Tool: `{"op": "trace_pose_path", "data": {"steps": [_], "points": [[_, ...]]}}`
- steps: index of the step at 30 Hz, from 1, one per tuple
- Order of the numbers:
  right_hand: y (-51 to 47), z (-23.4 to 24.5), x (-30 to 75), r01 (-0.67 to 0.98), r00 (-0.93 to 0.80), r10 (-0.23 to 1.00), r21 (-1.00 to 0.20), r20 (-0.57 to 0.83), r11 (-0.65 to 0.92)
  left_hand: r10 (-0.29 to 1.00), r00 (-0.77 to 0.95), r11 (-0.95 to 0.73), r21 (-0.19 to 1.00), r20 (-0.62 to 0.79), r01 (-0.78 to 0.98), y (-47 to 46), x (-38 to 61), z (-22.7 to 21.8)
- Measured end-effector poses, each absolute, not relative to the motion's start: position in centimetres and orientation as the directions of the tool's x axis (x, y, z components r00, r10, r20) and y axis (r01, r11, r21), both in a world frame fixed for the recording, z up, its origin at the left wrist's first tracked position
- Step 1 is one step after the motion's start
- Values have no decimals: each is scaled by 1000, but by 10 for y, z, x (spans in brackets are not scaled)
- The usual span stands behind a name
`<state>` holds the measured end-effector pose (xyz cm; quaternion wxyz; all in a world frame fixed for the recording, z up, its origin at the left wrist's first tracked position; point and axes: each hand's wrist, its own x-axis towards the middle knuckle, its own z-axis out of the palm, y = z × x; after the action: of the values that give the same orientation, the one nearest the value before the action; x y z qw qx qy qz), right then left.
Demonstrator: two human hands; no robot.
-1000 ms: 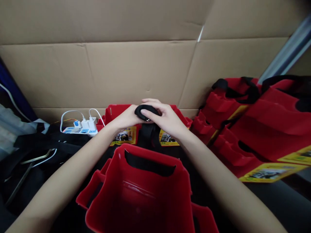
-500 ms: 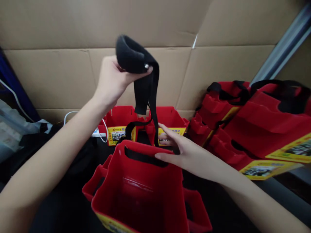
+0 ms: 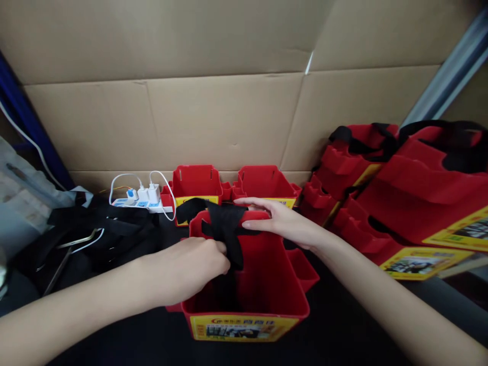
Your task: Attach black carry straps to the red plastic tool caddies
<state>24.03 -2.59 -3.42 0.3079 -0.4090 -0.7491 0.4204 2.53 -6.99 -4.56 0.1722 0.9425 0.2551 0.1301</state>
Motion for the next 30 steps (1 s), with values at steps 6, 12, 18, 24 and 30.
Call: {"op": "trace_pose_path", "data": {"steps": [6,12,18,24,30], "points": [[-25,-40,238,333,-392,908,-897,149,291,402,910,-863,375,104,338,-76,11,3],[-19,-42,244,225,-333,899,-901,286,370,671,688,-740,213,276,637,-27,-33,-8],[-20,-32,245,728,-305,767,-380,565,570,709,473,-651,230,522,723,-8,-29,-20],[-40,-31,236,836,-433,676,-16,596,549,387,269,-753,134,882,645,-46,15,7],[-61,-35,239,693,-662,481,227,575,684,361,802,-895,-66,476,442,-83,44,-22]]}}
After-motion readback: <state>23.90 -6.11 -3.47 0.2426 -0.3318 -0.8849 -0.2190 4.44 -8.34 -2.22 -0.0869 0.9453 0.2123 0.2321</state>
